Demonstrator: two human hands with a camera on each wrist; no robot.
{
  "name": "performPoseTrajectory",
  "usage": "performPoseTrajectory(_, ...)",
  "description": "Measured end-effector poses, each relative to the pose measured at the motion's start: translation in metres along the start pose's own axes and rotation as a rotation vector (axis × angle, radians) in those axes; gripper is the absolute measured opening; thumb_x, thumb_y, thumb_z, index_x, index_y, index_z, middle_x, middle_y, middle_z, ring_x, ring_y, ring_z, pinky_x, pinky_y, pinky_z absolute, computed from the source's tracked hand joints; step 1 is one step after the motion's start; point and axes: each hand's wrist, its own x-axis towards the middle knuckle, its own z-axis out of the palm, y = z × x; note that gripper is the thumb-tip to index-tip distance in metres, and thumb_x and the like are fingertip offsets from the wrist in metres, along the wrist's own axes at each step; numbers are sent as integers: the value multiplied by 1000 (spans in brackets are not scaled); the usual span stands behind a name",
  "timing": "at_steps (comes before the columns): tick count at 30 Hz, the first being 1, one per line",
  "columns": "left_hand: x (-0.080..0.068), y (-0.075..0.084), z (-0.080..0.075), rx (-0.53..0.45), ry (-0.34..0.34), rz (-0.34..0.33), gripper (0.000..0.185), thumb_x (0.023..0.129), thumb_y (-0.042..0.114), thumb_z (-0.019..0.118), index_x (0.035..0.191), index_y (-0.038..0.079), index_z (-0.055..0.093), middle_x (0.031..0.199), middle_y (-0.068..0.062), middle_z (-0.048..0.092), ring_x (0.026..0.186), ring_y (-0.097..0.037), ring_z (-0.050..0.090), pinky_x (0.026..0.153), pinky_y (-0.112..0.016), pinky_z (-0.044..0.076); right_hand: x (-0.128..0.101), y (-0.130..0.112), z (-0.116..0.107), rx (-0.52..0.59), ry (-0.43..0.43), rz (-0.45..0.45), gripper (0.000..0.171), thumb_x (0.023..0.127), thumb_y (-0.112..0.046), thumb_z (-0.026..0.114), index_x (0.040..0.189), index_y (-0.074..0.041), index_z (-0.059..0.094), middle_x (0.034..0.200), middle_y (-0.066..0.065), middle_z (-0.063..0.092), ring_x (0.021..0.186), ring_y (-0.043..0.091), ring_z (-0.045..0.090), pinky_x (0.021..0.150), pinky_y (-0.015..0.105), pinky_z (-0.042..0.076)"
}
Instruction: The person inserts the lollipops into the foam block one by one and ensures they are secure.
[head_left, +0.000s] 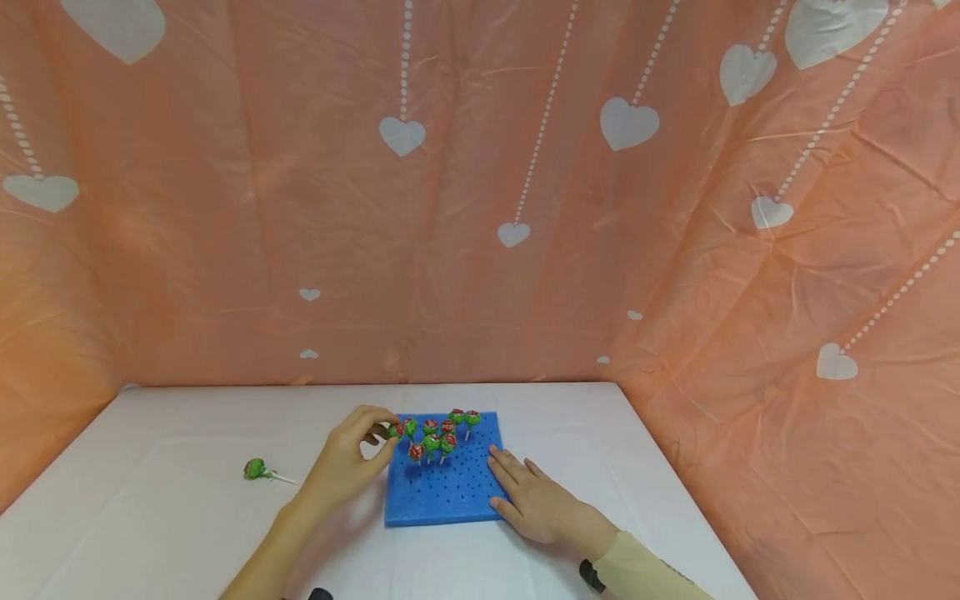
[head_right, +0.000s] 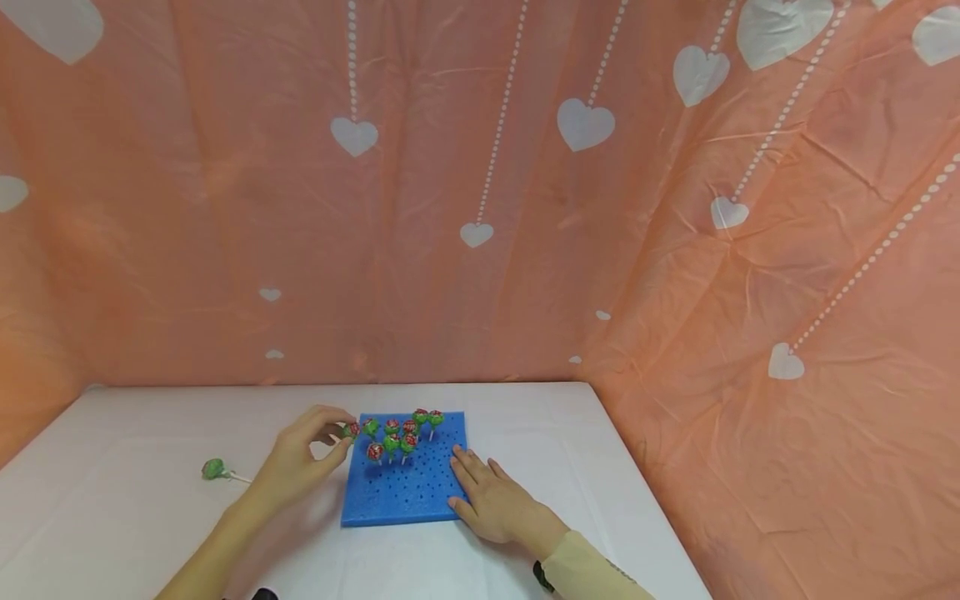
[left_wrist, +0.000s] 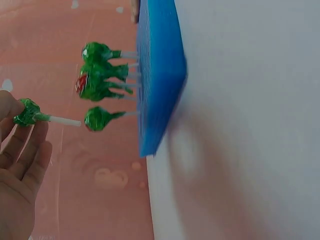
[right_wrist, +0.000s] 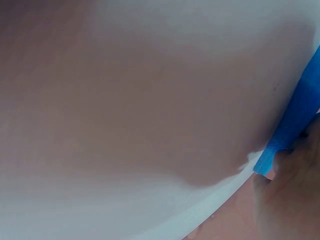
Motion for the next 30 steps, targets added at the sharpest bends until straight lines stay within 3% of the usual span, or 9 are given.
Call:
performPoseTrajectory(13,13,17,24,-66,-39,-72,33,85,-7,79,114,2,67,112,-4,66,92,-15,65,76,-35,62,1,1,2,-13,-9,16,70,112,-50,34,165,-6,24,174,7,14,159,26,18,126,53,22)
performPoseTrajectory(19,21,21,35,-91,-67,-62,32,86,-6,78,115,2,67,114,-5,65,95,-16,66,78,-33,62,2,2,3,-19,-12,12,69,112,-49,33,165,-6,23,174,7,15,159,26,18,126,53,23)
performPoseTrajectory(30,32,26,50,-90,-164,-120,30,90,0,77,119,4,70,119,-5,63,95,-21,65,82,-40,61,1,1,2,-33,18,-3,69,112,-50,33,164,-4,26,173,10,17,158,29,21,125,56,25)
